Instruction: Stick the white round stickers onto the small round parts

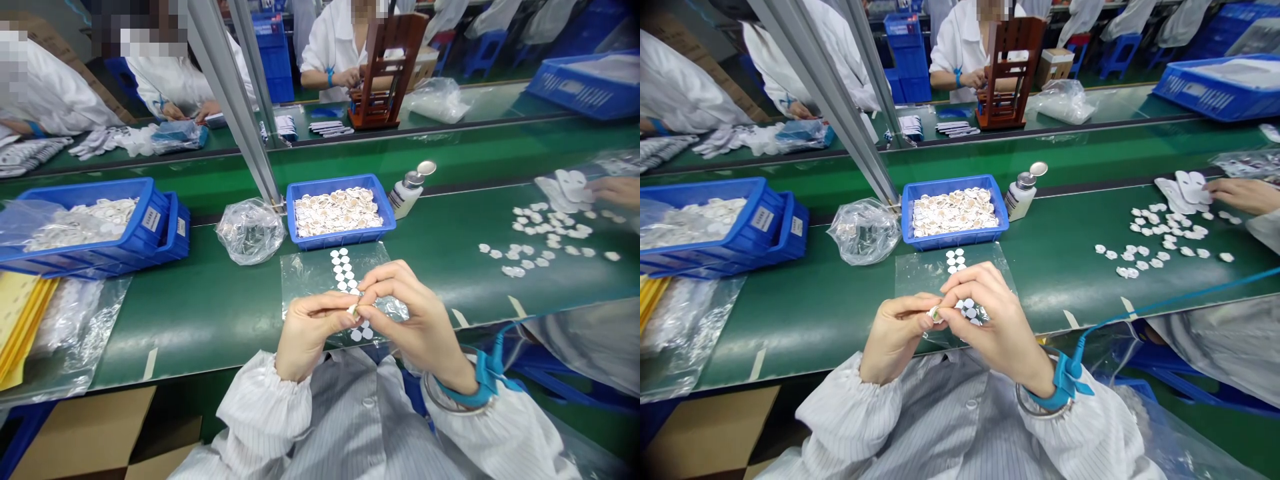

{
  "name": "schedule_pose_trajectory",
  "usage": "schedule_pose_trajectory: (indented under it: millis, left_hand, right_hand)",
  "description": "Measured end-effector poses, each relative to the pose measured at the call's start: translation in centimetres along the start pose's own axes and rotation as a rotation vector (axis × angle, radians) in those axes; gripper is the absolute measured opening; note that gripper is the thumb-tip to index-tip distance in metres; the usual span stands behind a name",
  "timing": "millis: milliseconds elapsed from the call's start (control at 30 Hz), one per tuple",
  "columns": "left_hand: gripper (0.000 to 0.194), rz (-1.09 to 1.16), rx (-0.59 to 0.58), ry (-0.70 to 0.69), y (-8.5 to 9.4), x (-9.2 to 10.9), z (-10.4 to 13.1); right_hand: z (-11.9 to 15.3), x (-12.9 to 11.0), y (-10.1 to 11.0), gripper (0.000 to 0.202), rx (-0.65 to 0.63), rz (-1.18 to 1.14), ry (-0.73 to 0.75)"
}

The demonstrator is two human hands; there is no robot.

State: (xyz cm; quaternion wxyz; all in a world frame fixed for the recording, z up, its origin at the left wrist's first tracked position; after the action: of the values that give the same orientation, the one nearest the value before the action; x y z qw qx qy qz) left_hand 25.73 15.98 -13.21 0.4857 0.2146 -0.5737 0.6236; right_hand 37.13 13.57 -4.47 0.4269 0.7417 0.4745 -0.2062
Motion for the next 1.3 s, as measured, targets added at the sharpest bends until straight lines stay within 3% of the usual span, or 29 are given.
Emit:
schedule_pose_trajectory:
  millis: [133, 267, 600, 700, 833, 933, 1033, 1133, 1200, 1300]
  left_hand:
    - [0.025, 0.016, 0.045, 0.044, 0.1, -0.3, 0.0]
    - [0.022, 0.030, 0.018, 0.020, -0.1, 0.1, 0.0]
    - [0.016, -0.071, -0.062, -0.070, -0.3, 0.8, 0.4]
    - [0.019, -0.020, -0.037, -0.010, -0.4, 0.2, 0.4]
    - [0.021, 0.148, -0.015, 0.121, -0.5, -1.6, 0.1]
    - [0.022, 0.252, -0.016, 0.170, -0.2, -2.7, -0.4]
    - [0.019, 0.276, 0.030, 0.198, 0.8, -3.5, -0.8]
    - [0.016, 0.281, 0.082, 0.244, 1.7, -4.3, -1.0]
    - [0.020, 0.294, 0.103, 0.284, 2.1, -4.8, -1.1]
    - [0.026, 0.320, 0.106, 0.346, 2.3, -5.8, -1.5]
  right_hand:
    - [0.3, 0.0, -0.1, 0.008, 0.027, 0.019, 0.013]
    - [0.5, -0.2, 0.5, 0.009, 0.097, 0.030, 0.033]
    - [0.0, -0.6, 0.6, 0.006, 0.010, 0.063, 0.054]
    - [0.0, -0.7, 0.4, 0.007, 0.021, 0.114, 0.086]
    - [0.5, -2.0, 0.8, 0.012, 0.146, 0.199, 0.187]
    - [1.9, -2.4, 1.8, 0.013, 0.231, 0.127, 0.205]
    - [4.6, 0.1, 4.3, 0.014, 0.374, 0.007, 0.075]
    - [9.6, 5.5, 8.1, 0.010, 0.543, 0.178, -0.257]
    - [13.9, 9.3, 10.4, 0.015, 0.519, 0.479, -0.518]
    - [19.4, 12.9, 13.0, 0.034, 0.414, 0.802, -0.675]
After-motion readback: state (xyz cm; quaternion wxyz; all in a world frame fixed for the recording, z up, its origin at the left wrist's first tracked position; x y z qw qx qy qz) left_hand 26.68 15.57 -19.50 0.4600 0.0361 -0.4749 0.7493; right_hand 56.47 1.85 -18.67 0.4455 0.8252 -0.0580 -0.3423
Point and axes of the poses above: each hand's wrist, its own z-axis away from the middle knuckle, its own y-axis out of the back of the hand, x = y × z, the point moved 10 cm from there along -z, towards the middle knuckle, and after that the axes turned 3 degrees about x, right-handed, at the moved point
